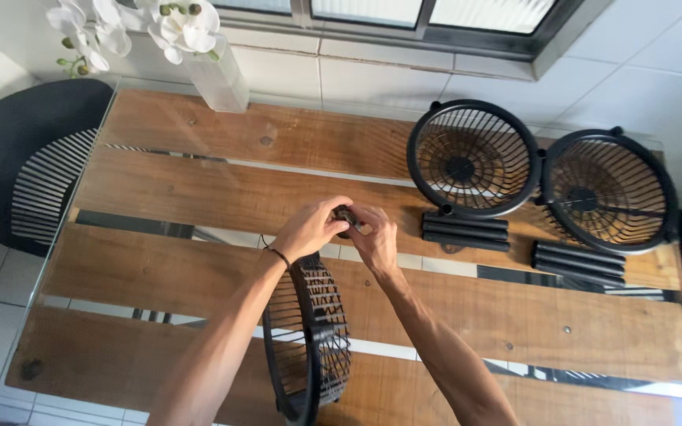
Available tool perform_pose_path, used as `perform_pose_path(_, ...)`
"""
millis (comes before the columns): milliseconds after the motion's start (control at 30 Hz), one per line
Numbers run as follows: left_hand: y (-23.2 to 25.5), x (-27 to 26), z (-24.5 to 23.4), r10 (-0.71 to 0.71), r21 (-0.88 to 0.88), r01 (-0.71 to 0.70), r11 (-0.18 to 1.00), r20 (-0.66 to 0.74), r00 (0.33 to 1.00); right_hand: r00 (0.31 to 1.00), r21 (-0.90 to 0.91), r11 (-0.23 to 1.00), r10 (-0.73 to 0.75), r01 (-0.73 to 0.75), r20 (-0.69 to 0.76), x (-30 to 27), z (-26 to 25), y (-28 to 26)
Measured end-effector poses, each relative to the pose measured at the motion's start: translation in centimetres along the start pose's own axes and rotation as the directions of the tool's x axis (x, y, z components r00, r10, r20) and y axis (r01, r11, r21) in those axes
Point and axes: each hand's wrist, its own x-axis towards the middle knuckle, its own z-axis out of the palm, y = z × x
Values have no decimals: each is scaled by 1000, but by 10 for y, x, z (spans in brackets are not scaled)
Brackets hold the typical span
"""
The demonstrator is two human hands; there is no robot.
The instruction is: The person assembles a small black metal stool by inserting cylindrical legs into a circular wire seat. They pick up the seat, align the legs, and push them into place, then repeat the process for a second stool.
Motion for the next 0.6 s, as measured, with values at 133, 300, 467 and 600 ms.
perform_pose_path(133, 56, -33, -15, 160, -71, -173, 982, -157, 975, 994, -16, 995, -96, 95, -59, -12, -40, -44)
perform_pose_path(300, 92, -82, -11, 167, -231, -203, 952, -164, 972, 978, 32, 978, -207, 206, 38, -41, -85, -71)
perform_pose_path(467, 103, -123, 4, 232, -203, -267, 942, -179, 956, 975, 396, 917, -137, 59, 174, -86, -107, -66)
perform_pose_path(600, 96, -152, 18, 330, -55, -365, 929, -322, 888, 990, 504, 863, -93, 26, 108, -115, -103, -56)
